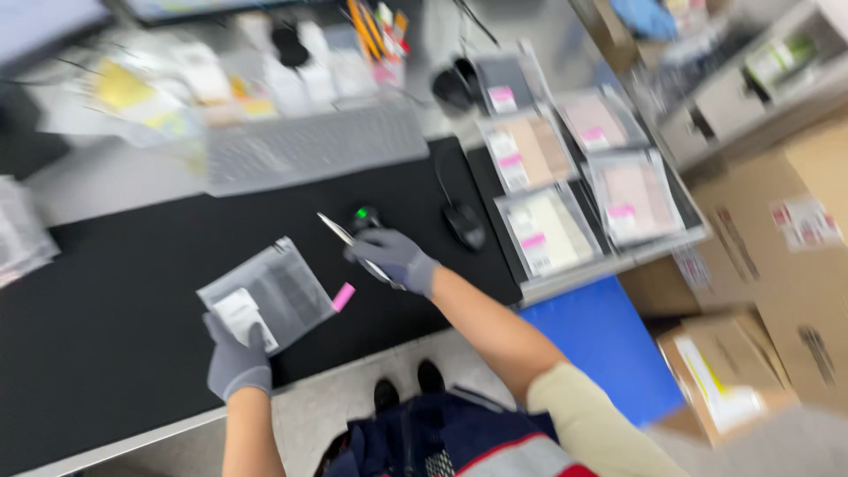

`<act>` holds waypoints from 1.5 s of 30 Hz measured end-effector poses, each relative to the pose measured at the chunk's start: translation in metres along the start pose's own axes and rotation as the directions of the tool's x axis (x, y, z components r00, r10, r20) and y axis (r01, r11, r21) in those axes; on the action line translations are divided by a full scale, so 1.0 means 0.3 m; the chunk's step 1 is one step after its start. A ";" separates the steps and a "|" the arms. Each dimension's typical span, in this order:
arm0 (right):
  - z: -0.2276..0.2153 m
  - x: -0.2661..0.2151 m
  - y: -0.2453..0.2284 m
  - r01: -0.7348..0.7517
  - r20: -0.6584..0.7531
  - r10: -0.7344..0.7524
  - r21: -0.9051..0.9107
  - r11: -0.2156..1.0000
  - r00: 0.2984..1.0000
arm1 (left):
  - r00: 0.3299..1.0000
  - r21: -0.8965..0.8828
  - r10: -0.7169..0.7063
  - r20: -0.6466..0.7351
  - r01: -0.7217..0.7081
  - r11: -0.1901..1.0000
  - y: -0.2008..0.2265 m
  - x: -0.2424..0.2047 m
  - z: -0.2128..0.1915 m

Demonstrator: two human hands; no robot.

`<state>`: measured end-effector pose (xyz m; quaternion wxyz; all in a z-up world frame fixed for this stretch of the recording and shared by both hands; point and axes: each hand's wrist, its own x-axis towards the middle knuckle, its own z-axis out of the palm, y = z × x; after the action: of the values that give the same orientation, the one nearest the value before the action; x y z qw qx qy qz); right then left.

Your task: The person repeatedly picks up small plastic-wrapped packages, scans their barcodes with a handheld scanner, writes on a pink label with a pen, and places the labeled packages into a blue bin. The cycle repeats for multiple items.

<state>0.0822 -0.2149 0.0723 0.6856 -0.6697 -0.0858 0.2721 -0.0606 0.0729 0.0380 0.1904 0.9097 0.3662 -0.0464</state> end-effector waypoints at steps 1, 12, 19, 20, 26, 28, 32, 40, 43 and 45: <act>-0.021 -0.003 0.015 -0.044 0.041 0.041 0.095 0.994 0.998 | 1.000 -0.019 -0.016 0.006 0.016 1.000 0.016 0.000 -0.001; -0.159 -0.055 0.274 0.018 0.130 -0.093 0.489 0.872 0.987 | 0.780 0.187 0.512 -0.359 -0.477 0.859 0.222 -0.196 0.070; -0.161 -0.156 0.328 0.021 0.305 -0.107 0.273 0.962 0.946 | 0.685 -0.043 0.637 -0.353 -0.692 0.721 0.321 -0.207 0.222; -0.166 -0.152 0.318 0.042 0.279 -0.120 0.271 0.962 0.953 | 0.717 -0.065 0.614 -0.330 -0.667 0.742 0.319 -0.203 0.236; -0.172 -0.073 0.278 0.098 0.211 -0.161 0.278 0.955 0.964 | 0.784 -0.099 0.556 -0.276 -0.599 0.795 0.329 -0.170 0.263; -0.152 -0.088 0.280 0.105 0.184 -0.156 0.259 0.960 0.970 | 0.808 -0.093 0.540 -0.233 -0.572 0.815 0.330 -0.200 0.251; -0.133 -0.098 0.234 0.100 0.103 -0.109 0.091 0.991 0.989 | 0.744 -0.111 0.566 -0.356 -0.635 0.765 0.337 -0.237 0.195; -0.056 -0.135 0.323 0.307 0.009 -0.307 -0.050 0.950 0.952 | 0.681 -0.171 0.638 -0.360 -0.720 0.672 0.174 -0.205 0.204; -0.023 -0.064 0.292 0.323 0.010 -0.327 -0.192 0.927 0.945 | 0.725 -0.201 0.605 -0.330 -0.680 0.705 0.209 -0.136 0.190; 0.025 -0.118 0.312 0.321 0.003 -0.328 -0.200 0.926 0.945 | 0.730 -0.219 0.592 -0.341 -0.674 0.706 0.178 -0.189 0.201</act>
<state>0.0248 -0.2298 -0.0085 0.6523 -0.7153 -0.2114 0.1347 -0.0620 -0.0219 0.0116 0.2965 0.9332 0.0518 0.1965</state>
